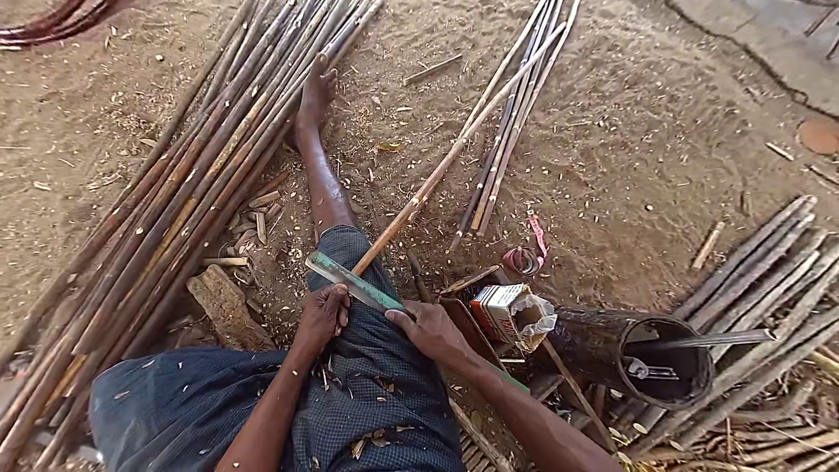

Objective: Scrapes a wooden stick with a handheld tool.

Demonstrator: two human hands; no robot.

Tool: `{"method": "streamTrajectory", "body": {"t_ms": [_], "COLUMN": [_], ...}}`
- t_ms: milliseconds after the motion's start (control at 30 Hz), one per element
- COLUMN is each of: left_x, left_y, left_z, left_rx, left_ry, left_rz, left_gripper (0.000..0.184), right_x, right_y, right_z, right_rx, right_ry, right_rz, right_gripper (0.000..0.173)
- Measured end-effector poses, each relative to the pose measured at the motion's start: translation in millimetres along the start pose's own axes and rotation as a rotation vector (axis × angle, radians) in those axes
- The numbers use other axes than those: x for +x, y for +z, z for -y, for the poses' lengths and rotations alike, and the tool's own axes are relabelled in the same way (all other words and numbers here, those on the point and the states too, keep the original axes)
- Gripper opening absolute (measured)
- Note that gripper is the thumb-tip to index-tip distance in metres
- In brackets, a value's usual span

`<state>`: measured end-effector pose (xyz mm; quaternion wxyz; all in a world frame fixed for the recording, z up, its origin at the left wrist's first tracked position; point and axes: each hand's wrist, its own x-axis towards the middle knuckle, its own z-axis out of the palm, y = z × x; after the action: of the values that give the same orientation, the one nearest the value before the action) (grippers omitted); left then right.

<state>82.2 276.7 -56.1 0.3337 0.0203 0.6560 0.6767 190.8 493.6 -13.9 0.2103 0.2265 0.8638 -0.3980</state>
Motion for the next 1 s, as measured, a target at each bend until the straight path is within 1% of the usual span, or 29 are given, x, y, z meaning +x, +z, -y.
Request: {"method": "streamTrajectory", "body": {"t_ms": [100,133,200,233,333,433,500,567,700,800,833,900,933,1000], "left_x": [0.5,0.9,-0.8,-1.2,1.7,-0.9,0.8,4.9,6.5,8.4,7.3,7.3,8.1,7.9], "left_y": [1.8,3.0,3.4,3.5,6.7,2.9,0.3,2.3,4.5,3.0,2.5,3.8,4.6,3.0], "left_z": [0.4,0.1,-0.6,-1.2,-3.5,-2.2,-2.5,-5.0,-9.8,-7.0,-5.1,-4.4,-4.4,-4.7], "left_rx": [-0.016,-0.016,0.005,0.022,0.03,0.011,0.008,0.037,0.042,-0.002,-0.012,-0.007,-0.008,-0.014], "left_ry": [-0.007,-0.006,-0.005,-0.01,-0.031,-0.025,0.013,0.03,-0.012,-0.007,-0.004,-0.002,0.004,0.006], "left_rz": [-0.007,-0.013,-0.018,-0.021,-0.031,-0.033,-0.018,-0.015,-0.041,-0.033,-0.027,-0.026,-0.032,-0.038], "left_gripper": [0.04,0.042,0.046,0.05,0.055,0.056,0.05,0.039,0.038,0.032,0.03,0.028,0.028,0.028], "right_x": [1.1,2.9,1.8,0.2,1.3,0.5,2.4,5.0,5.3,7.0,5.9,5.8,7.3,10.5], "right_y": [-6.4,-5.6,-1.0,-0.8,-4.1,2.9,1.4,-3.8,-2.9,-3.7,-6.9,-10.5,-10.0,-6.0], "right_z": [-5.3,-4.9,1.3,3.2,2.1,7.4,5.1,1.7,-6.5,-1.4,-1.1,-6.3,-7.8,-3.4], "right_rx": [0.168,0.156,0.027,0.023,0.147,0.012,-0.013,0.023,0.194,0.06,0.068,0.183,0.206,0.11], "right_ry": [0.063,0.054,-0.008,-0.013,0.06,-0.008,-0.029,-0.025,0.015,-0.016,-0.007,0.034,0.037,-0.025], "right_rz": [-0.089,-0.083,-0.019,-0.019,-0.079,0.022,0.036,0.042,-0.061,0.008,0.008,-0.05,-0.052,0.012], "right_gripper": [0.055,0.054,0.051,0.052,0.054,0.05,0.05,0.051,0.052,0.05,0.05,0.054,0.054,0.051]}}
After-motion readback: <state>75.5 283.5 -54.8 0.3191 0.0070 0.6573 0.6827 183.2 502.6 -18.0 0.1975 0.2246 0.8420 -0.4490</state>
